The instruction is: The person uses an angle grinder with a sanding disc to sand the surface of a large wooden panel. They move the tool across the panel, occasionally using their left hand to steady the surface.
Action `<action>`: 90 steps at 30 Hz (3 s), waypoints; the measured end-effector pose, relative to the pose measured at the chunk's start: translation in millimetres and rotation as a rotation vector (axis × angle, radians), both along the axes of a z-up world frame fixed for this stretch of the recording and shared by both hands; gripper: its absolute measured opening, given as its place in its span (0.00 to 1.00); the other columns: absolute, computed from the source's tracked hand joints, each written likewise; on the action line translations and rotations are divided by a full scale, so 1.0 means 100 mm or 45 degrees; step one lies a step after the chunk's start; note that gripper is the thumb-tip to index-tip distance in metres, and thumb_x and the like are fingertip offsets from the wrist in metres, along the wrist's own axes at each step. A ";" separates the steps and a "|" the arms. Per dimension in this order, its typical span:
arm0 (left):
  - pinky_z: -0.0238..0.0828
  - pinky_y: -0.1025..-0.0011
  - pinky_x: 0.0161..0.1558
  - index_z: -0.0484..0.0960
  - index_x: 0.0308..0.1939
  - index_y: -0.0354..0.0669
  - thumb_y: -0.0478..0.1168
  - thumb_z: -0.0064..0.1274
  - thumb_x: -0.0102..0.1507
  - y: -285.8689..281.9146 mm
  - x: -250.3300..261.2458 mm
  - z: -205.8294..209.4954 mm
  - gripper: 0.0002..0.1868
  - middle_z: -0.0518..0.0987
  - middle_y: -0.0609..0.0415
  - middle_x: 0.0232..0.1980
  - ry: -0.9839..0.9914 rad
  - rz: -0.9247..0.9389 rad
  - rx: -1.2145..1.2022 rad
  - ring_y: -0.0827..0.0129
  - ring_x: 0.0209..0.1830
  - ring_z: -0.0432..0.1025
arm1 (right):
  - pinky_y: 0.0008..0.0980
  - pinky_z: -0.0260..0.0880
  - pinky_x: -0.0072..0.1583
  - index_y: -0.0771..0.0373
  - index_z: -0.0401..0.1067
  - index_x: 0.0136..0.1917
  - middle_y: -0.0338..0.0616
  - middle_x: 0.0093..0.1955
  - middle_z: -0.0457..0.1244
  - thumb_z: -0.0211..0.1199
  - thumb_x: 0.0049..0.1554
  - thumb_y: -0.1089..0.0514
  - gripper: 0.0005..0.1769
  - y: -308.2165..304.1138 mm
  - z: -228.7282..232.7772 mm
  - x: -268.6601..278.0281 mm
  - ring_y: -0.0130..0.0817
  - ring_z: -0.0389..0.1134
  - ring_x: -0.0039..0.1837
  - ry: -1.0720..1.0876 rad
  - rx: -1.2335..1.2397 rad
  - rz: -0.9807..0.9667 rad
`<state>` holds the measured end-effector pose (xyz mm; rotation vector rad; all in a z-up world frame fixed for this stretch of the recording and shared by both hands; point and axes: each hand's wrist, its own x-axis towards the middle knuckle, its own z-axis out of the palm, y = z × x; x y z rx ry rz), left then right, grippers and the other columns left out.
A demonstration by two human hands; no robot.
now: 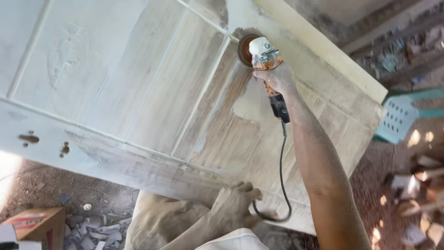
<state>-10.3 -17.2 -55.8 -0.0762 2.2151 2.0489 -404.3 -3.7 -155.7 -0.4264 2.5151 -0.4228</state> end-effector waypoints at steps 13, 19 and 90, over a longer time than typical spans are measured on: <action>0.73 0.53 0.47 0.81 0.45 0.41 0.48 0.51 0.68 0.41 -0.12 -0.48 0.14 0.80 0.46 0.41 0.037 -0.457 0.353 0.50 0.45 0.77 | 0.41 0.74 0.53 0.56 0.73 0.62 0.46 0.49 0.74 0.76 0.43 0.35 0.39 0.16 0.33 1.86 0.42 0.75 0.53 0.005 0.229 0.348; 0.73 0.46 0.42 0.81 0.49 0.45 0.44 0.53 0.63 0.46 -0.17 -0.98 0.13 0.82 0.42 0.41 -0.142 -0.602 -0.254 0.46 0.41 0.78 | 0.37 0.76 0.53 0.58 0.74 0.61 0.43 0.51 0.74 0.77 0.43 0.41 0.37 0.11 0.22 1.11 0.34 0.76 0.53 -0.067 -0.166 0.026; 0.79 0.63 0.38 0.87 0.30 0.43 0.86 0.35 0.49 -0.98 -2.81 -1.21 0.50 0.87 0.50 0.30 -0.736 0.419 0.404 0.63 0.32 0.84 | 0.39 0.79 0.49 0.60 0.76 0.57 0.48 0.49 0.73 0.64 0.56 0.40 0.25 0.01 0.02 0.04 0.43 0.78 0.50 -0.022 0.339 -0.187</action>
